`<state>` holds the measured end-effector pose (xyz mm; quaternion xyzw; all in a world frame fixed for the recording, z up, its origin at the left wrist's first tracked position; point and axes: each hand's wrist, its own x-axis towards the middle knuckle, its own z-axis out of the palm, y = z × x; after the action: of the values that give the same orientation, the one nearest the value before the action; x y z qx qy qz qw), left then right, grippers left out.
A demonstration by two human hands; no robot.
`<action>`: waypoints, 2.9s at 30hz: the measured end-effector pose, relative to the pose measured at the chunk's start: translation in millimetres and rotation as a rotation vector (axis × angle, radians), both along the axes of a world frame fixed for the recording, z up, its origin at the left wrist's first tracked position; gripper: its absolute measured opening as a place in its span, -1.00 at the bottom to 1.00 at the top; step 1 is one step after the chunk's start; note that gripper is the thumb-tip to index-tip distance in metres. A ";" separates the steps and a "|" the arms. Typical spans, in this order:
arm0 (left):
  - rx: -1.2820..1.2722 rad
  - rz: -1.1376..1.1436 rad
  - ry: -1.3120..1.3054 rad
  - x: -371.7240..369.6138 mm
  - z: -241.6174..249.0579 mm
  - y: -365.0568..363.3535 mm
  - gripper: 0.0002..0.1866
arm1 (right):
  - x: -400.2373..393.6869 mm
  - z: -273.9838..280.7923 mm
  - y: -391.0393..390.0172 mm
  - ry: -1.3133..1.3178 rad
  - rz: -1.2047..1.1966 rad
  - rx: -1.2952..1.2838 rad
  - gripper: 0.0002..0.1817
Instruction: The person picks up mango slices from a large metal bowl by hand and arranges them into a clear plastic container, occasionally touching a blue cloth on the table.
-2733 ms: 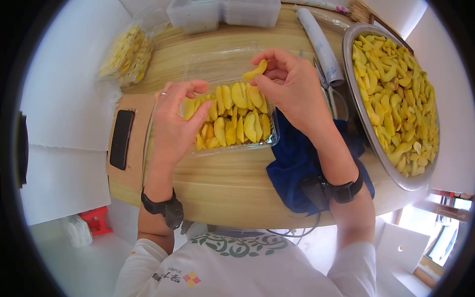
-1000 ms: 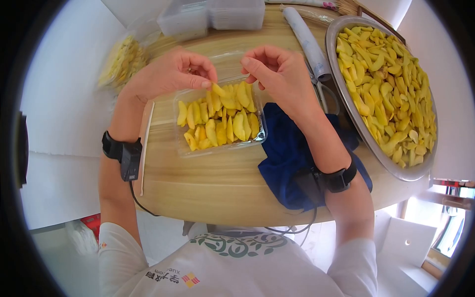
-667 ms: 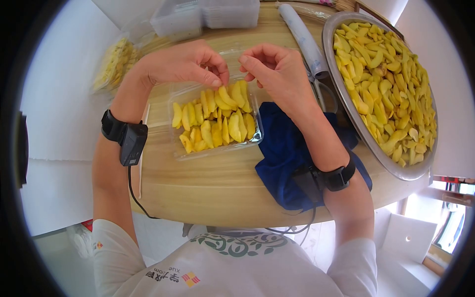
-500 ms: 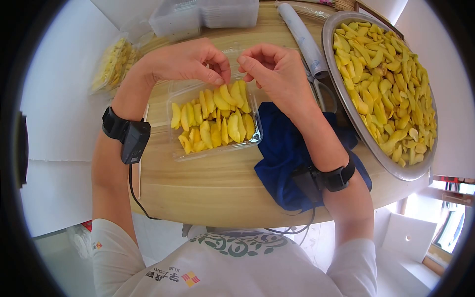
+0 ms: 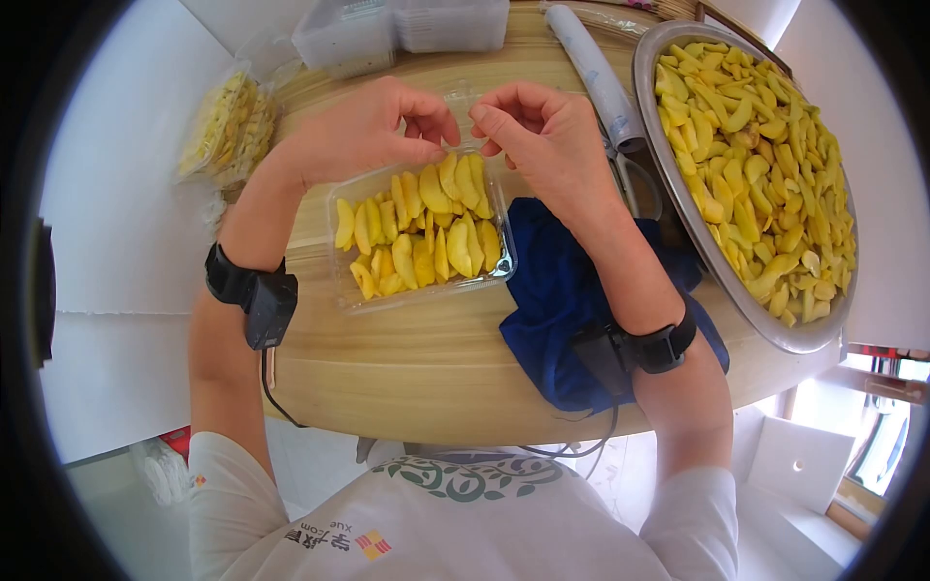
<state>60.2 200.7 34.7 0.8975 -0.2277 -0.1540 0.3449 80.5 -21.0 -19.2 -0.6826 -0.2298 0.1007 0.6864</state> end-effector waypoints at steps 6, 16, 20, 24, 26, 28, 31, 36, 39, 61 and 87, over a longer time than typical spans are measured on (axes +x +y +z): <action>0.017 0.024 -0.029 -7.3 -9.5 -2.5 -0.76 | -0.5 1.4 -0.3 0.008 0.012 -0.005 -0.82; -0.094 0.186 -0.139 -29.4 -5.3 1.1 -0.77 | -2.9 5.7 -0.4 0.009 -0.004 -0.003 -0.80; -0.081 0.253 -0.149 -44.1 -11.1 -1.0 -0.79 | -3.6 11.6 0.4 -0.006 -0.026 0.004 -0.78; 0.000 0.229 -0.271 -57.6 -14.1 -5.6 -0.79 | -9.3 25.0 -4.5 -0.023 -0.049 -0.042 -0.76; 0.005 0.237 -0.356 -70.8 -13.1 -10.8 -0.78 | -14.0 32.6 -12.9 -0.034 -0.068 -0.043 -0.76; -0.054 0.307 -0.435 -92.0 -6.4 -22.1 -0.77 | -22.1 40.8 -23.4 -0.036 -0.087 -0.039 -0.76; -0.137 0.232 -0.485 -130.0 -5.5 -57.9 -0.76 | -44.8 49.7 -47.9 -0.123 -0.110 -0.223 -0.75; 0.029 0.090 -0.470 -167.6 -41.3 -128.1 -0.66 | -88.5 36.1 -81.3 -0.439 -0.077 -0.822 -0.68; 0.099 0.076 -0.491 -162.9 -58.3 -142.8 -0.70 | -96.4 11.7 -88.0 -0.498 -0.083 -0.896 -0.68; 0.104 0.069 -0.716 -135.3 -105.1 -147.2 -0.75 | -76.0 -13.0 -83.0 -0.519 0.040 -0.804 -0.84; 0.006 0.066 -0.575 -139.9 -96.5 -142.8 -0.77 | -86.7 -0.4 -100.3 -0.506 0.106 -0.822 -0.66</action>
<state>-79.7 57.9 -61.8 0.9123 -0.2863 0.1172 0.2682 -6.2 -121.2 -19.5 -0.8876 -0.3651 0.0490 0.2766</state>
